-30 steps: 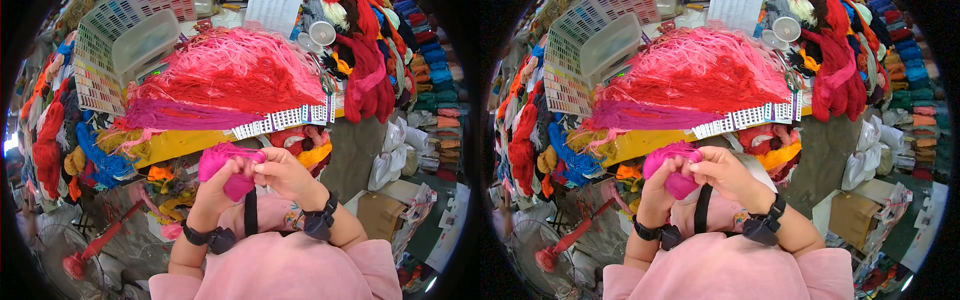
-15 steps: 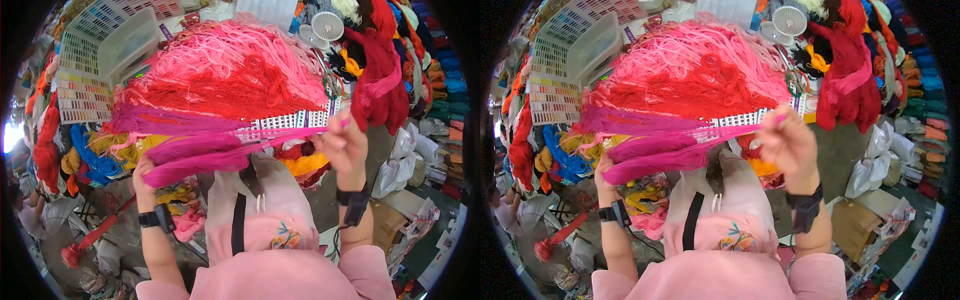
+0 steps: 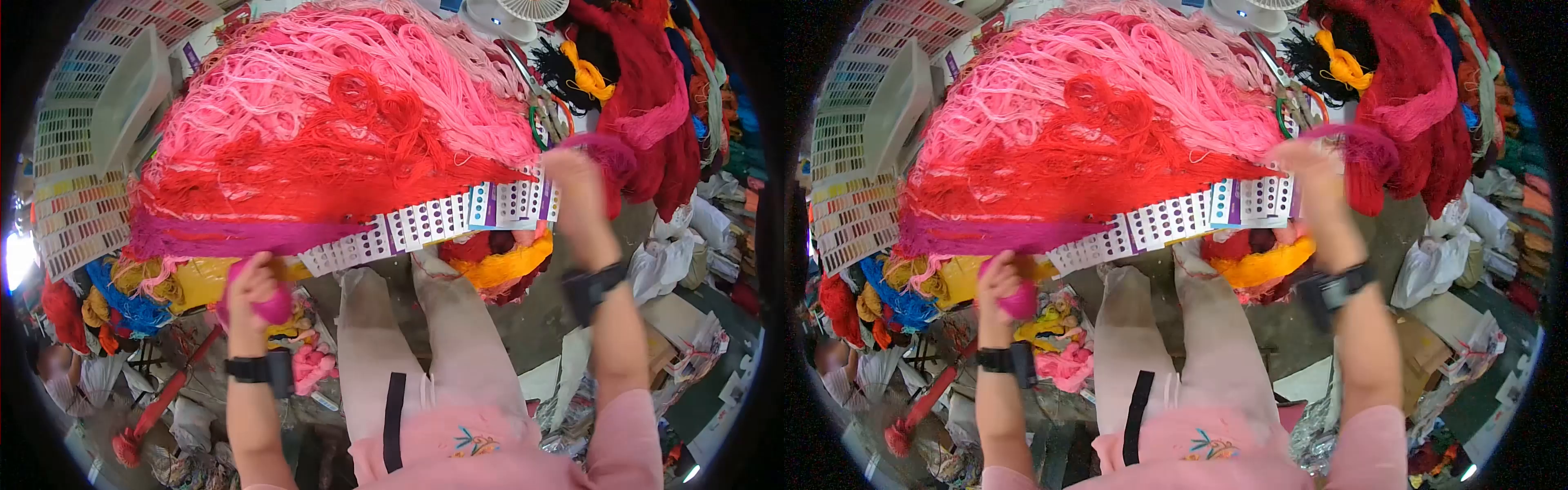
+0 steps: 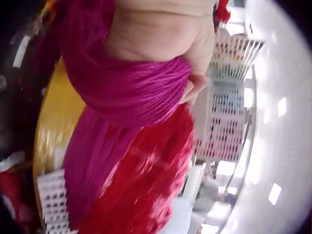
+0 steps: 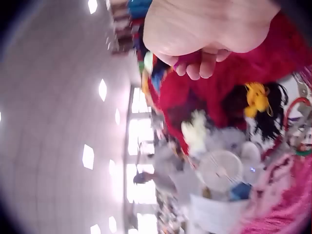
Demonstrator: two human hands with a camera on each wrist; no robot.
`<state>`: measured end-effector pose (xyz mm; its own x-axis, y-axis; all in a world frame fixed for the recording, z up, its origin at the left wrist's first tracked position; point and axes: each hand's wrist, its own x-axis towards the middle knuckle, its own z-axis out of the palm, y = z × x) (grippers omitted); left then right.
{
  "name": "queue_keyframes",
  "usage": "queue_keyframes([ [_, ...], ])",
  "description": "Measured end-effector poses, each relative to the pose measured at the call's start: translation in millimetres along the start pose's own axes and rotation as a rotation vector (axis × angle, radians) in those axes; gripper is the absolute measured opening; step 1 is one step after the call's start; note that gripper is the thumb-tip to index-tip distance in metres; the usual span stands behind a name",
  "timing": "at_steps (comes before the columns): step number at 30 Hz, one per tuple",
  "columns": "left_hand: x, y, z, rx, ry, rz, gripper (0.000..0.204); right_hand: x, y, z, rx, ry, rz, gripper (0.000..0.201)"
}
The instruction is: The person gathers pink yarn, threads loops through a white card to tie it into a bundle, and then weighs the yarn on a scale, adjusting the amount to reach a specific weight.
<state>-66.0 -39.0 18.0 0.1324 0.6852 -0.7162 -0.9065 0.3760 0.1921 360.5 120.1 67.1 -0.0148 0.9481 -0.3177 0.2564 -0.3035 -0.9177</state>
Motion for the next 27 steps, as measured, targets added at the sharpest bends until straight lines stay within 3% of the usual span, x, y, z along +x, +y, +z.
queue_keyframes([
  [1, 13, -26, 32, 0.307, 0.096, 0.035, 0.016, -2, 25, 35, 0.026, -0.164, -0.042, 0.012],
  [3, 43, -64, 68, 0.65, 0.16, 0.005, 0.019, -17, 59, 102, -0.089, -0.12, -0.027, 0.005],
  [6, 87, -115, 63, 0.869, 0.232, -0.098, 0.015, -27, 89, 154, -0.289, -0.03, -0.372, 0.01],
  [8, 100, -130, 60, 1.007, 0.239, -0.134, 0.015, -35, 95, 165, -0.478, 0.026, -0.437, 0.014],
  [11, 96, -136, 67, 1.12, 0.283, -0.112, 0.015, -36, 98, 160, -0.476, 0.037, -0.461, 0.016],
  [13, 84, -132, 68, 1.229, 0.3, 0.01, 0.014, -35, 101, 154, -0.462, 0.046, -0.473, 0.019],
  [15, 86, -126, 71, 1.129, 0.26, -0.019, 0.012, -39, 99, 159, -0.5, -0.004, -0.599, 0.026],
  [16, 88, -124, 72, 1.028, 0.219, -0.04, 0.011, -45, 92, 162, -0.525, -0.123, -0.537, 0.033],
  [19, 95, -126, 68, 0.816, 0.201, -0.074, 0.009, -53, 79, 162, -0.645, -0.172, -0.554, 0.036],
  [23, 96, -131, 65, 0.852, 0.168, -0.039, 0.009, -43, 90, 159, -0.326, -0.204, -0.513, 0.03],
  [24, 100, -133, 64, 0.889, 0.168, -0.003, 0.009, -39, 86, 158, -0.247, -0.232, -0.407, 0.027],
  [27, 91, -123, 78, 0.911, 0.183, 0.028, 0.008, -37, 86, 159, -0.238, -0.164, -0.347, 0.028],
])
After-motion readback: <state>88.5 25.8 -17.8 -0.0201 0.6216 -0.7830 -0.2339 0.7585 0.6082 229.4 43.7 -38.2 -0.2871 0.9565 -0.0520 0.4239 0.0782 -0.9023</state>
